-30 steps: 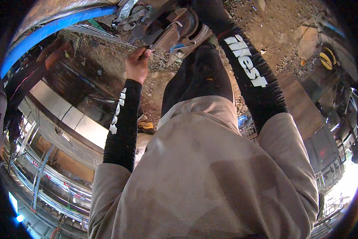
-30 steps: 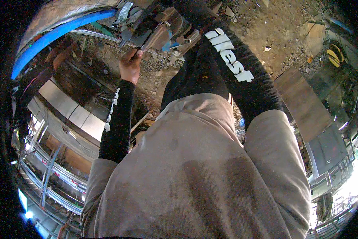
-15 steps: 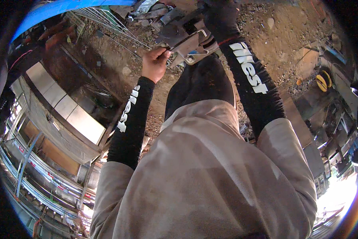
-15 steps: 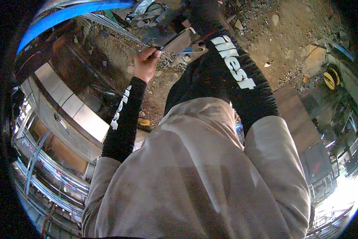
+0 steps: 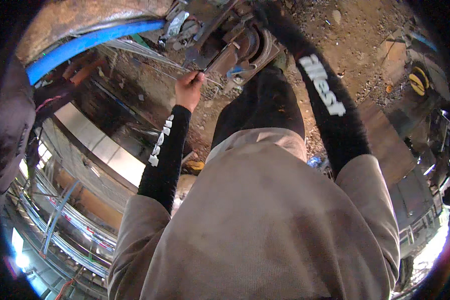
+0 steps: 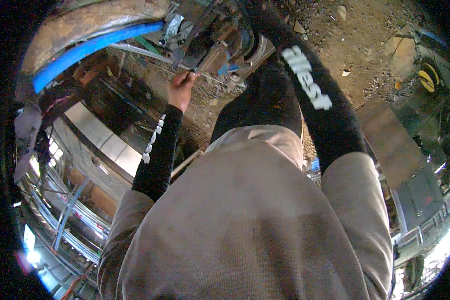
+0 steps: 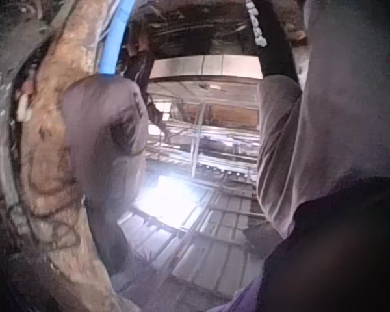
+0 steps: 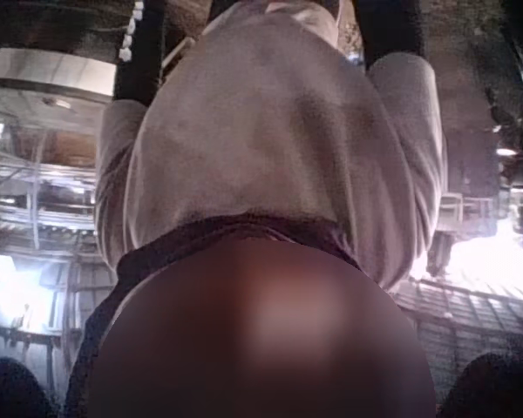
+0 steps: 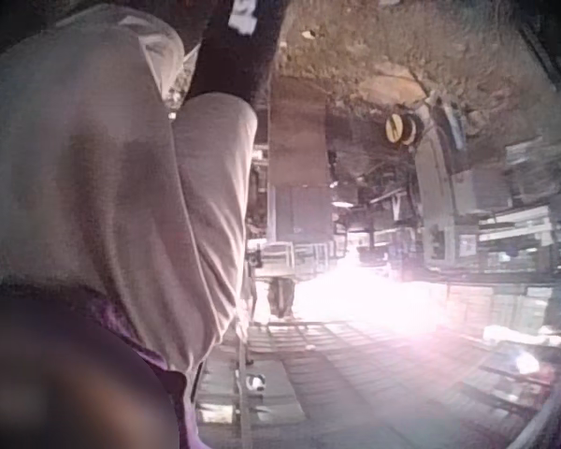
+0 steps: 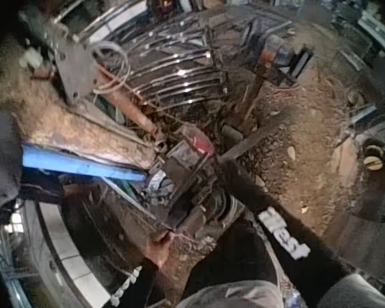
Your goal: The person uses a metal bending machine to shape a metal rod, then moves to a workbench to weld the bent rod onto a metal frame using a welding torch. The person handles the metal rod, welding torch, and frame during the process.
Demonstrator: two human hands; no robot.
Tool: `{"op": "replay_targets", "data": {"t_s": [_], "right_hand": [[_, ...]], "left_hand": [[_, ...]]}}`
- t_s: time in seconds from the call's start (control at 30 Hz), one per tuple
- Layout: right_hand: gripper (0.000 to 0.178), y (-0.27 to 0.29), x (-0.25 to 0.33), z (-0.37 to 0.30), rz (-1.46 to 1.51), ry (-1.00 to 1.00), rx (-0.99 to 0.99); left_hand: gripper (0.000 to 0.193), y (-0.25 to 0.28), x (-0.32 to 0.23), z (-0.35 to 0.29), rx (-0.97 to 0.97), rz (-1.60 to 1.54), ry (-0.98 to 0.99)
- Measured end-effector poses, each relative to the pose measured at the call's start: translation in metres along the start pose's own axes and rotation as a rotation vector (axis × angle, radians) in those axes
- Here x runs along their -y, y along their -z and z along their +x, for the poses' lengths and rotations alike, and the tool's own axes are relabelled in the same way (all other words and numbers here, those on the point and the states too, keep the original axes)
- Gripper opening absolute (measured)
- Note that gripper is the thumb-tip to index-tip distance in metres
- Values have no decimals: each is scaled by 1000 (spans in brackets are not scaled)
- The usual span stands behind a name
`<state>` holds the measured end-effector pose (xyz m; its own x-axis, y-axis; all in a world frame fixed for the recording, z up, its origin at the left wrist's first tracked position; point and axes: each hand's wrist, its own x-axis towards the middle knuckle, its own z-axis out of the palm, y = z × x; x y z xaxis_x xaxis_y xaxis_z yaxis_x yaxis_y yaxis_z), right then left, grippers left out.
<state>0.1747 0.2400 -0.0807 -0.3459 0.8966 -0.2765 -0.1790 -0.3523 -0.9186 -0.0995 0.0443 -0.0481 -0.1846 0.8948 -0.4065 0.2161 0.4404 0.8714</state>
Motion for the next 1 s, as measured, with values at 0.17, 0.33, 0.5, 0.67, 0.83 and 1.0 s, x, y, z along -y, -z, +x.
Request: {"op": "replay_targets", "data": {"t_s": [0.17,0.33,0.5,0.67,0.83,1.0], "right_hand": [[28,-31,-51,-56,-596,197,92],[30,-67,-81,-59,-525,148,-56],[28,-76,-93,-54,-488,383,-198],[44,-84,-84,-57,-327,122,-243],[57,-77,-68,-58,-713,35,-120],[48,-81,-90,-54,-500,188,-246]], "left_hand": [[20,7,-7,9,58,236,75],[23,5,-4,10,0,228,68],[22,-1,7,10,-35,148,-49],[16,-5,9,12,-39,220,-63],[15,-8,0,12,-12,48,117],[16,-7,-1,14,-24,118,124]]}}
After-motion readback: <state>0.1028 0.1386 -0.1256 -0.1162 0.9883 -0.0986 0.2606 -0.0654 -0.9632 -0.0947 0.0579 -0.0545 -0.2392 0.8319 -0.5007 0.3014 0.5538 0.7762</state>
